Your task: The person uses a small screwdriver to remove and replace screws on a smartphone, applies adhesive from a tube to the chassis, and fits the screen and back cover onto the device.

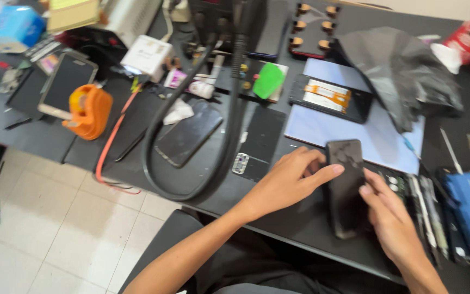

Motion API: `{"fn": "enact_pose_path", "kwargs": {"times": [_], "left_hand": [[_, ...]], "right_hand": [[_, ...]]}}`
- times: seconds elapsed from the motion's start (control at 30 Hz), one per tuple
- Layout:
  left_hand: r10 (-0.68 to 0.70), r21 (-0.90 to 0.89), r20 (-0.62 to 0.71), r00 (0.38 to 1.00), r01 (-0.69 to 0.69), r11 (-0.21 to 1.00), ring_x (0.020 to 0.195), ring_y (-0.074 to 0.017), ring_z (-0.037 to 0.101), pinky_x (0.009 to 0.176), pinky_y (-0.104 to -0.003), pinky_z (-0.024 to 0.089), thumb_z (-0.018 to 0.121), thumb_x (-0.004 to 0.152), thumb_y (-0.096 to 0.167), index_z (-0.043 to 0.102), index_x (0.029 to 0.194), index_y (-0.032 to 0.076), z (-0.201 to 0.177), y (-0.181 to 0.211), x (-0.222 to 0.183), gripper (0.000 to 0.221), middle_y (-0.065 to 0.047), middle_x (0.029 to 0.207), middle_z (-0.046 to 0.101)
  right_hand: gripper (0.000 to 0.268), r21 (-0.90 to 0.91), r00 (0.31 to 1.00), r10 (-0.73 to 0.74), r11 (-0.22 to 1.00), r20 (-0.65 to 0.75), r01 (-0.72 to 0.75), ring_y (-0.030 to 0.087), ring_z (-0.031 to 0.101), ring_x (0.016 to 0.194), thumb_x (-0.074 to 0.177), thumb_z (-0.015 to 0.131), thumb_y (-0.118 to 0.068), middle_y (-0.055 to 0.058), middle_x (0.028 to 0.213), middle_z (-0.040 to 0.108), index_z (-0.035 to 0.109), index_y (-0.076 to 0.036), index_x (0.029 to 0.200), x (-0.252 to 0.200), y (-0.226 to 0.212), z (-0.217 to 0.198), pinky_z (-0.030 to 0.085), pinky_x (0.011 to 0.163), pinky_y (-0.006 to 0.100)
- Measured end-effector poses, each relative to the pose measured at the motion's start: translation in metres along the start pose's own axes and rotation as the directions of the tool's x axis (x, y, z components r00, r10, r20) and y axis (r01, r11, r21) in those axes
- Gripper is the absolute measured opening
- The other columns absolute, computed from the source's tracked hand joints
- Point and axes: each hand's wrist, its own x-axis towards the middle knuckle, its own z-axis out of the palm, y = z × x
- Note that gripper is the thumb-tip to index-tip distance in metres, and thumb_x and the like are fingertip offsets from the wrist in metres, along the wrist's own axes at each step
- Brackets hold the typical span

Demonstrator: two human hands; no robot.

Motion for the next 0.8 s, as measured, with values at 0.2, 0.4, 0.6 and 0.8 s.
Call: {"fn": "enact_pose_path", "kwargs": {"times": [0.2,0.4,0.6,0.8], "left_hand": [[0.132,-0.059,0.032,0.991,-0.13,0.99,0.072,-0.0115,0.061,0.068,-0.028,0.051,0.065,0.101,0.035,0.074,0.1,0.002,-0.056,0.005,0.01,0.034,-0.004,0.08,0.069],[0.167,-0.21,-0.1,0.981,-0.185,0.96,0.07,-0.003,0.054,0.062,-0.025,0.045,0.062,0.106,0.026,0.073,0.099,0.001,-0.111,-0.009,0.022,0.029,0.002,0.075,0.061],[0.324,0.465,-0.541,0.776,-0.045,0.884,0.079,-0.0242,0.066,0.071,-0.038,0.05,0.066,0.102,0.016,0.067,0.104,0.004,-0.179,-0.055,0.03,0.013,-0.01,0.089,0.066],[0.41,0.718,-0.459,0.788,0.058,0.693,0.102,-0.0339,0.06,0.088,-0.046,0.049,0.07,0.087,0.009,0.071,0.106,0.008,-0.2,-0.097,0.023,0.019,-0.014,0.102,0.062]], "right_hand": [[0.051,-0.231,0.999,-0.051,0.972,0.005,0.051,0.014,0.059,0.11,0.097,0.063,-0.019,0.011,0.119,0.067,0.056,0.001,0.143,0.001,0.008,0.001,0.045,0.095,0.027],[0.059,-0.495,0.979,-0.189,0.845,0.078,0.202,0.019,0.059,0.126,0.085,0.073,-0.017,0.014,0.131,0.066,0.054,0.005,0.136,0.0,0.004,0.022,0.041,0.109,0.032],[0.065,-0.771,0.992,-0.119,0.636,-0.037,0.048,0.025,0.069,0.114,0.087,0.075,-0.033,0.019,0.12,0.072,0.055,0.003,0.138,0.003,-0.017,0.047,0.051,0.099,0.036],[0.095,-0.925,0.99,-0.017,0.358,-0.14,-0.125,0.03,0.073,0.084,0.08,0.085,-0.048,0.023,0.099,0.071,0.049,0.001,0.154,0.007,-0.033,0.07,0.061,0.077,0.041]]}}
